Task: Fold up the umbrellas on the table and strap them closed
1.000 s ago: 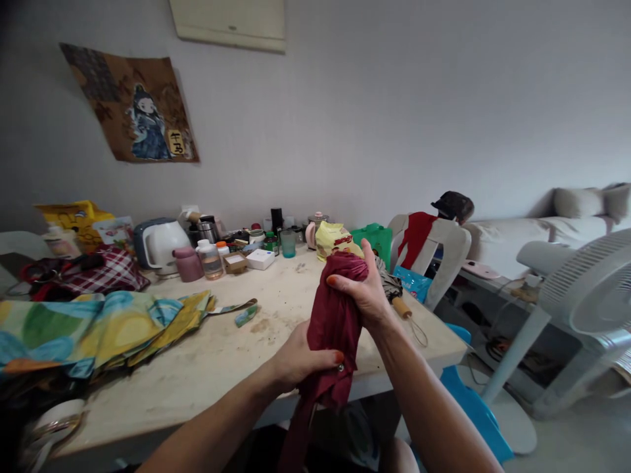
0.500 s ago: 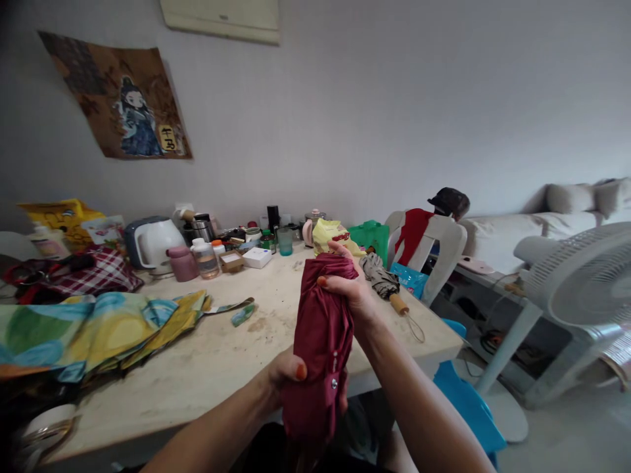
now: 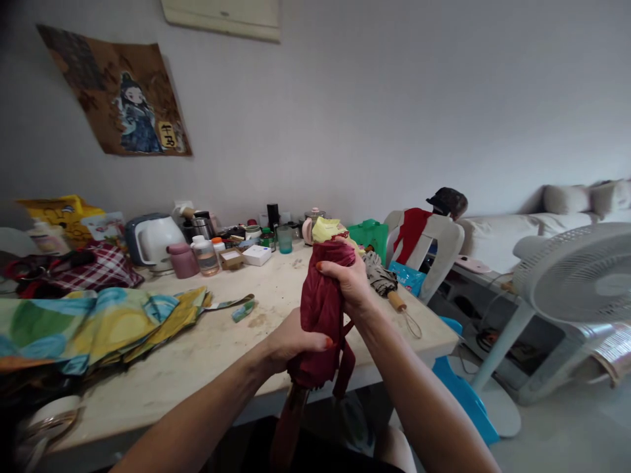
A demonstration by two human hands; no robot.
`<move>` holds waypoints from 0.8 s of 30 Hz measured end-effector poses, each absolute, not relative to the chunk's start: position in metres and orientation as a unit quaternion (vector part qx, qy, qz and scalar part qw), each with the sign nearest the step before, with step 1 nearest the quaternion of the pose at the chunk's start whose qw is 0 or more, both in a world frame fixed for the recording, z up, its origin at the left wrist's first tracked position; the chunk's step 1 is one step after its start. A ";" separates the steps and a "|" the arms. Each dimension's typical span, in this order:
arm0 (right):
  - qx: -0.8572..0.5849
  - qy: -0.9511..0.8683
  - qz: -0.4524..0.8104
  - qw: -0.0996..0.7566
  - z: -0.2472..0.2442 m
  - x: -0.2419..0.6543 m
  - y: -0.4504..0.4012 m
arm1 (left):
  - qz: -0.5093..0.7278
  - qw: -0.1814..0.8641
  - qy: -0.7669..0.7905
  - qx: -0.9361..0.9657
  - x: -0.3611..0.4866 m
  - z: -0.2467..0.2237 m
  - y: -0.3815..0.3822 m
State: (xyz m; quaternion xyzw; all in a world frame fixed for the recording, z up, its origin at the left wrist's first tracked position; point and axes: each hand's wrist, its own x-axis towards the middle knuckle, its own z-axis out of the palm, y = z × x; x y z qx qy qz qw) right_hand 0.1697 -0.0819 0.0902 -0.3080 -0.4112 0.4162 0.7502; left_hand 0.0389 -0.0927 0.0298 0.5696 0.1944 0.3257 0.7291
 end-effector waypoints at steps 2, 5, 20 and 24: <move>-0.283 -0.419 0.442 0.741 0.094 0.169 -0.084 | 0.298 0.779 0.119 0.539 0.039 0.031 -0.096; -0.277 -0.424 0.482 0.715 0.098 0.168 -0.084 | 0.283 0.830 0.049 0.479 0.038 0.025 -0.096; -0.404 -0.420 0.629 0.515 0.011 0.146 -0.130 | 0.363 0.736 0.196 0.537 -0.009 0.021 -0.043; -0.436 -0.457 0.591 0.502 0.004 0.155 -0.126 | 0.380 0.719 0.205 0.544 -0.018 0.021 -0.041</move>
